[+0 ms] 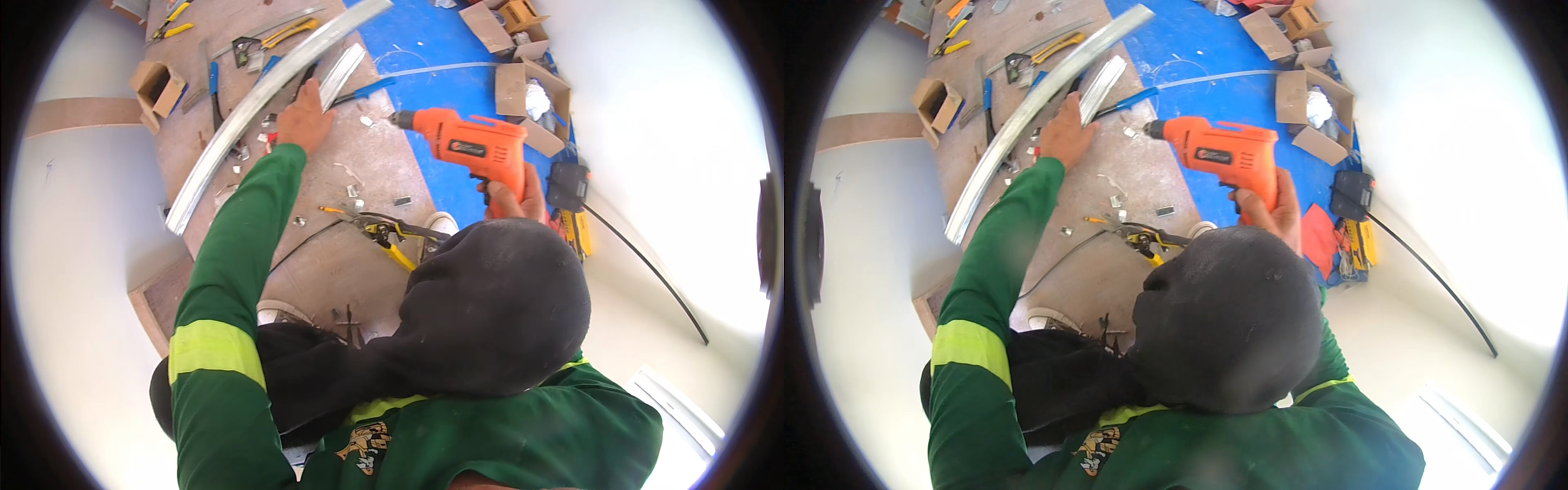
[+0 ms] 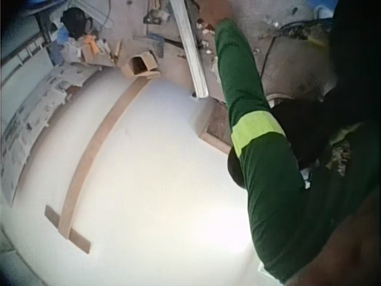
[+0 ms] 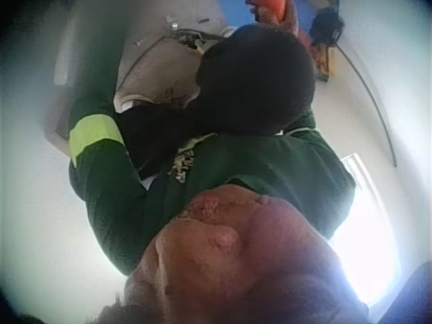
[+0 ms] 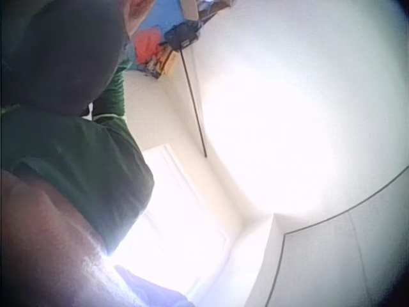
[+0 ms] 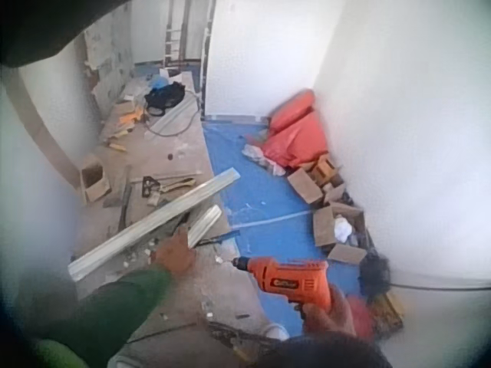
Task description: The person cuts a metal profile with shears, measures and marks it, then drills holes and installs it on the wall. They repeat the cutting and drilling steps for additional sections and secure them to the wall.
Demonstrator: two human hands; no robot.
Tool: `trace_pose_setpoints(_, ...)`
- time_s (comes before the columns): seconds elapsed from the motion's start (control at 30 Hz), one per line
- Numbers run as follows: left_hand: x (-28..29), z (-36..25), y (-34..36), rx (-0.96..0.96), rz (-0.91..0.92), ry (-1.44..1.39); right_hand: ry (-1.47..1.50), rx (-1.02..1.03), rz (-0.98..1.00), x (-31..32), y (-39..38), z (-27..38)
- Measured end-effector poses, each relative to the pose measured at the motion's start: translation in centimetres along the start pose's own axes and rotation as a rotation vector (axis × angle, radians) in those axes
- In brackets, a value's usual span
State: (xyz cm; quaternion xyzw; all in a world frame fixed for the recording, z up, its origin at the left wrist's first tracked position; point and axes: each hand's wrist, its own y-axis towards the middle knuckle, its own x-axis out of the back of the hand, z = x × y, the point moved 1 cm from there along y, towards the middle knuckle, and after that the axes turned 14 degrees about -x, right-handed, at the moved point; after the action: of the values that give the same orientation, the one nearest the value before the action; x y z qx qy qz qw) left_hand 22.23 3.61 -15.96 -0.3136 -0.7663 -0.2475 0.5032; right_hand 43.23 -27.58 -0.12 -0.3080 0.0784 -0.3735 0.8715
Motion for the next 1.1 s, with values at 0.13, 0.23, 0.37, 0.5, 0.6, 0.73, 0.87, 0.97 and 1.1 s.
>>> trace_pose_setpoints(0.13, 0.6, -0.8, -2.9, -0.12, 0.218, -0.016, -0.143, -0.084, -0.024, -0.7, 0.8, -1.5)
trace_pose_setpoints(0.23, -0.1, -1.3, -7.3, -0.353, 0.246, -0.176, -0.385, -0.032, -0.038, -1.1, 1.2, -2.3)
trace_pose_setpoints(0.37, -1.6, -1.2, -10.3, -0.338, 0.197, -0.078, -0.705, 0.124, -0.031, -1.2, 1.6, -2.1)
trace_pose_setpoints(0.5, -1.6, -1.7, -10.7, -0.266, 0.163, -0.069, -0.883, 0.087, 0.013, -2.0, 2.9, -1.1)
trace_pose_setpoints(0.6, -1.3, -2.4, -10.5, -0.267, 0.142, -0.077, -0.601, -0.023, 0.197, -2.7, 3.8, -0.5)
trace_pose_setpoints(0.73, -1.6, -3.0, -10.4, -0.257, 0.127, -0.026, -0.383, -0.114, 0.215, -2.2, 3.3, 0.7)
trace_pose_setpoints(0.87, -2.2, -2.4, -11.3, -0.206, 0.1, -0.067, -0.47, 0.003, 0.143, -1.8, 2.5, 2.5)
trace_pose_setpoints(0.97, -2.7, -1.8, -11.8, -0.21, 0.061, -0.093, -0.496, 0.027, 0.168, -2.2, 2.9, 3.9)
trace_pose_setpoints(1.1, -3.0, -1.6, -11.9, -0.172, 0.056, -0.124, -0.597, 0.04, 0.206, -3.7, 3.8, 4.8)
